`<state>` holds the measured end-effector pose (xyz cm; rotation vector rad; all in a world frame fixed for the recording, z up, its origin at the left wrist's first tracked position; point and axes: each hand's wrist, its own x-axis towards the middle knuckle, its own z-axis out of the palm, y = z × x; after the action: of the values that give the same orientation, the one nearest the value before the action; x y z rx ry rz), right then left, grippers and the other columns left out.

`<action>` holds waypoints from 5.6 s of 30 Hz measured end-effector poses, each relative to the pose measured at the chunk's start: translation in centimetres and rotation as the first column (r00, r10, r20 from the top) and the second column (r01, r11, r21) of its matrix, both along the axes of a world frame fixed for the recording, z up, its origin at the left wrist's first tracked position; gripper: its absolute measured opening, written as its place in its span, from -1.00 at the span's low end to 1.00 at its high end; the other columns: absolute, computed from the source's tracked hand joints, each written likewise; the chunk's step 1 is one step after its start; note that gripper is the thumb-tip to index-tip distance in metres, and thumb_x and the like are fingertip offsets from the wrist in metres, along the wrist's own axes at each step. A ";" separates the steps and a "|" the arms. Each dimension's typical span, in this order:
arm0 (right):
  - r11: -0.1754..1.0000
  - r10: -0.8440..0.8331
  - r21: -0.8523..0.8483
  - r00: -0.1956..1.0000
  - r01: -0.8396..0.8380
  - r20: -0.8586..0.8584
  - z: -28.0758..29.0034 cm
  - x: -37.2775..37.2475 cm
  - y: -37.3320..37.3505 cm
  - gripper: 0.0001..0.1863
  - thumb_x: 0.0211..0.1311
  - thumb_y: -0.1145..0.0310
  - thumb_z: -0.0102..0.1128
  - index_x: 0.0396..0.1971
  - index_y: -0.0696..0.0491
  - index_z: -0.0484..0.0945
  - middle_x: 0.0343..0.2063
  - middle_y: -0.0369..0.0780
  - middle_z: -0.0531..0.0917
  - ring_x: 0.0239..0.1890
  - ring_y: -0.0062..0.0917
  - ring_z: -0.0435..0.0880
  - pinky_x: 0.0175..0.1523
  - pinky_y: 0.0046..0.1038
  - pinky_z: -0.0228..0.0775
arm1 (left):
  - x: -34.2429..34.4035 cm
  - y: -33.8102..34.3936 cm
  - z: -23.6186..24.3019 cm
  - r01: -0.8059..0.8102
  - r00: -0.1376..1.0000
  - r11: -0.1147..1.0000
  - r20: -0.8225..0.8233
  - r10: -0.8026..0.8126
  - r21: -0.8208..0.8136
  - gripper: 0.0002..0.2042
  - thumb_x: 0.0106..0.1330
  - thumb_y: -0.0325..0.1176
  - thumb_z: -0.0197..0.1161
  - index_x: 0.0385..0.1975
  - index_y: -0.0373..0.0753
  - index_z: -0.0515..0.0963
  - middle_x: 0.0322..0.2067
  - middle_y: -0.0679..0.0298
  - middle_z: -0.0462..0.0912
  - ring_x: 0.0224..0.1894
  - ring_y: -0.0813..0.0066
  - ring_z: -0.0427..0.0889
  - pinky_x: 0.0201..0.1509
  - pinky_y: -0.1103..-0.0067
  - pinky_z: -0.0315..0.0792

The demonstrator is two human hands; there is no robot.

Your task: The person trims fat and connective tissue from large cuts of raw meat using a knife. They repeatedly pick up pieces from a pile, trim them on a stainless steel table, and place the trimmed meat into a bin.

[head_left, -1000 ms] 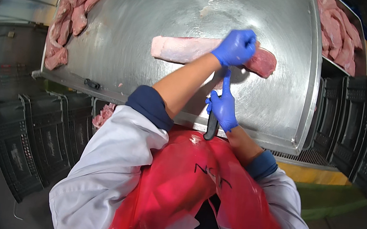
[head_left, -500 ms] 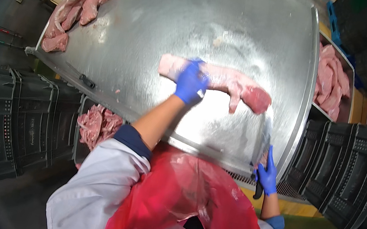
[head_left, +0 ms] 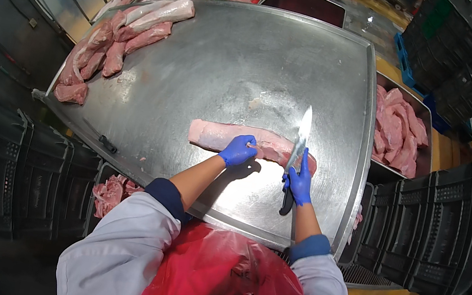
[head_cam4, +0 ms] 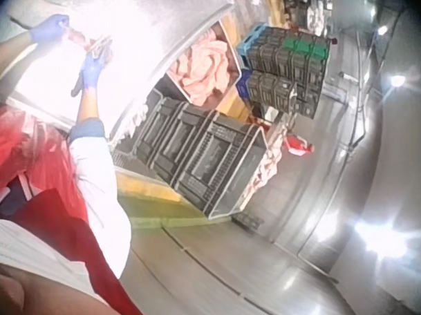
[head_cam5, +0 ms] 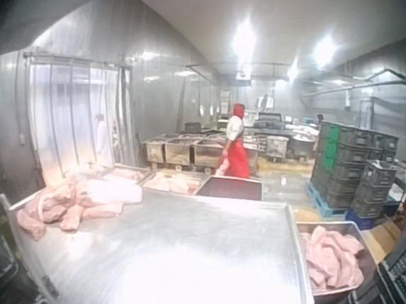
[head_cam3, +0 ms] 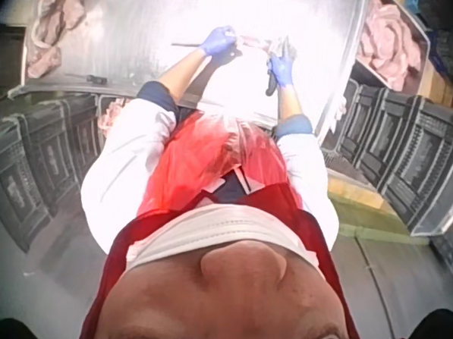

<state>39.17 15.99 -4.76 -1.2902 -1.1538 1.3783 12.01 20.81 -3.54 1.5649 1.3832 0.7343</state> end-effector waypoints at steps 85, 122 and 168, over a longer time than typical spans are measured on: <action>0.985 0.013 0.162 0.954 -0.064 0.298 0.5 -31.6 -6.6 -0.23 0.29 0.55 -0.03 0.50 0.03 -0.04 -0.48 -0.13 0.63 -0.63 -0.56 0.54 -0.52 -0.47 0.46 | 5.2 -8.1 17.5 -0.050 0.932 0.912 0.348 -0.104 0.407 -0.69 0.17 -0.50 0.11 -0.09 -0.48 0.34 -0.40 -0.17 0.57 -0.38 -0.12 0.63 -0.33 0.15 0.52; 0.997 0.049 -0.061 0.986 -0.039 0.162 3.1 -7.0 -5.5 -0.05 0.25 0.43 0.02 0.55 -0.25 -0.28 -0.24 -0.06 0.67 -0.37 -0.41 0.71 -0.31 -0.35 0.59 | 24.3 8.5 30.6 0.878 0.478 0.473 -0.149 -0.866 0.071 -0.40 0.42 0.18 0.09 0.11 -0.29 0.53 0.03 0.03 0.66 0.02 0.21 0.69 0.13 0.35 0.56; 0.947 -0.299 0.271 0.778 0.171 0.553 -1.0 -3.6 4.4 -0.23 0.38 0.34 0.00 0.52 -0.36 -0.07 -0.35 0.20 0.65 -0.32 0.11 0.69 -0.16 -0.05 0.52 | 6.8 9.4 1.3 0.208 0.844 0.978 -0.506 -0.176 0.007 -0.76 0.11 -0.27 0.31 -0.45 -0.38 0.63 -0.50 -0.04 0.65 -0.41 0.21 0.64 -0.26 0.36 0.51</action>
<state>35.59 20.37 -5.80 -1.7027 -1.4358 0.6493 18.81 30.18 -2.27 2.0069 1.5458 0.2465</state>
